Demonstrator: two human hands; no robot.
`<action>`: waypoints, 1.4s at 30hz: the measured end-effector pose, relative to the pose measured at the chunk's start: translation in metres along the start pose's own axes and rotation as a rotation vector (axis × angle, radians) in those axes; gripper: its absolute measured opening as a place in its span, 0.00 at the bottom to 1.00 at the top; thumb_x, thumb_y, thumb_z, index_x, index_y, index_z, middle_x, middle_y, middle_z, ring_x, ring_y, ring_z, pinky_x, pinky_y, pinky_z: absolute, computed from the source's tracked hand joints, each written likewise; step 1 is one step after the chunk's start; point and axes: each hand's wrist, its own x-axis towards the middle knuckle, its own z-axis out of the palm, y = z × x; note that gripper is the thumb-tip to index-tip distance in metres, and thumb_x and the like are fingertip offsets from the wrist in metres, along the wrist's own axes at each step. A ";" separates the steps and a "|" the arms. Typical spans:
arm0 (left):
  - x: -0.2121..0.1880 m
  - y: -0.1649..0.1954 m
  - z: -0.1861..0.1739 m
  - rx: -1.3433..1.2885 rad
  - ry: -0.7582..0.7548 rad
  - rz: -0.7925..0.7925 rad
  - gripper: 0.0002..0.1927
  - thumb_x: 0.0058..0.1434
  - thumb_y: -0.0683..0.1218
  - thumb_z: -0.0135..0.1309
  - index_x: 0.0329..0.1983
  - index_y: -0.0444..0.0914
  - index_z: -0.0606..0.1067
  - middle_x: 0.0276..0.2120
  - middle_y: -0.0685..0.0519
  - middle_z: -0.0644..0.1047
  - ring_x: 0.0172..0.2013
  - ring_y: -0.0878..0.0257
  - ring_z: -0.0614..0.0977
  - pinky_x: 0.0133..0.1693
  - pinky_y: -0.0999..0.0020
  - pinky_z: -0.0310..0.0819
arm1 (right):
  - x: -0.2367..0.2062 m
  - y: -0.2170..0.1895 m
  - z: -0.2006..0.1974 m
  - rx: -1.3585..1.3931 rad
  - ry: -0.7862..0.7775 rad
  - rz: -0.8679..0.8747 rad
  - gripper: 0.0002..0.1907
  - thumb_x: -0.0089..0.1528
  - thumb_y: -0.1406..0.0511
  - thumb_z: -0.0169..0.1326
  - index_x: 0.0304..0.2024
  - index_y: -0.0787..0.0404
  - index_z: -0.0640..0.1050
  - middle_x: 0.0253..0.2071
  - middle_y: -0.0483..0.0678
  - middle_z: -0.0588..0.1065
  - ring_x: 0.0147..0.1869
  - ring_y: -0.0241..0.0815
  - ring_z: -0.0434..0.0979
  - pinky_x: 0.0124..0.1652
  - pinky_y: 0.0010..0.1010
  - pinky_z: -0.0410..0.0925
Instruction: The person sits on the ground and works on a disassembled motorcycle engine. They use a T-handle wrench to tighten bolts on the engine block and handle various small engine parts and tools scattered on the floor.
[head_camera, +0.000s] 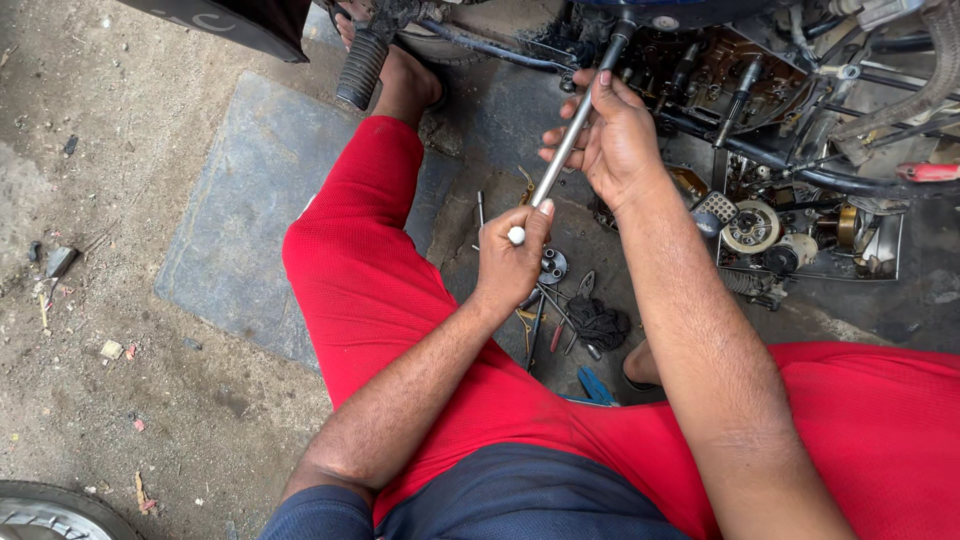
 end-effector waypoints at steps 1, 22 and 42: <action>-0.003 0.001 0.002 0.020 0.020 -0.003 0.23 0.72 0.49 0.55 0.21 0.34 0.69 0.18 0.58 0.68 0.23 0.72 0.67 0.25 0.68 0.60 | -0.001 0.001 -0.001 0.003 0.005 0.009 0.21 0.74 0.52 0.40 0.57 0.59 0.72 0.38 0.46 0.74 0.37 0.45 0.84 0.39 0.44 0.84; 0.014 -0.004 0.006 0.359 0.171 0.252 0.20 0.68 0.44 0.58 0.21 0.33 0.67 0.22 0.50 0.72 0.25 0.57 0.72 0.33 0.60 0.64 | 0.011 0.049 -0.022 0.099 -0.015 -0.095 0.21 0.73 0.51 0.43 0.58 0.57 0.71 0.39 0.46 0.76 0.39 0.43 0.82 0.40 0.38 0.79; 0.014 0.043 0.013 0.835 0.057 0.291 0.18 0.65 0.56 0.61 0.25 0.41 0.79 0.29 0.53 0.77 0.36 0.56 0.75 0.43 0.55 0.63 | -0.060 0.159 0.022 0.203 -0.312 -0.077 0.21 0.68 0.50 0.43 0.45 0.60 0.72 0.40 0.48 0.73 0.43 0.39 0.76 0.42 0.33 0.75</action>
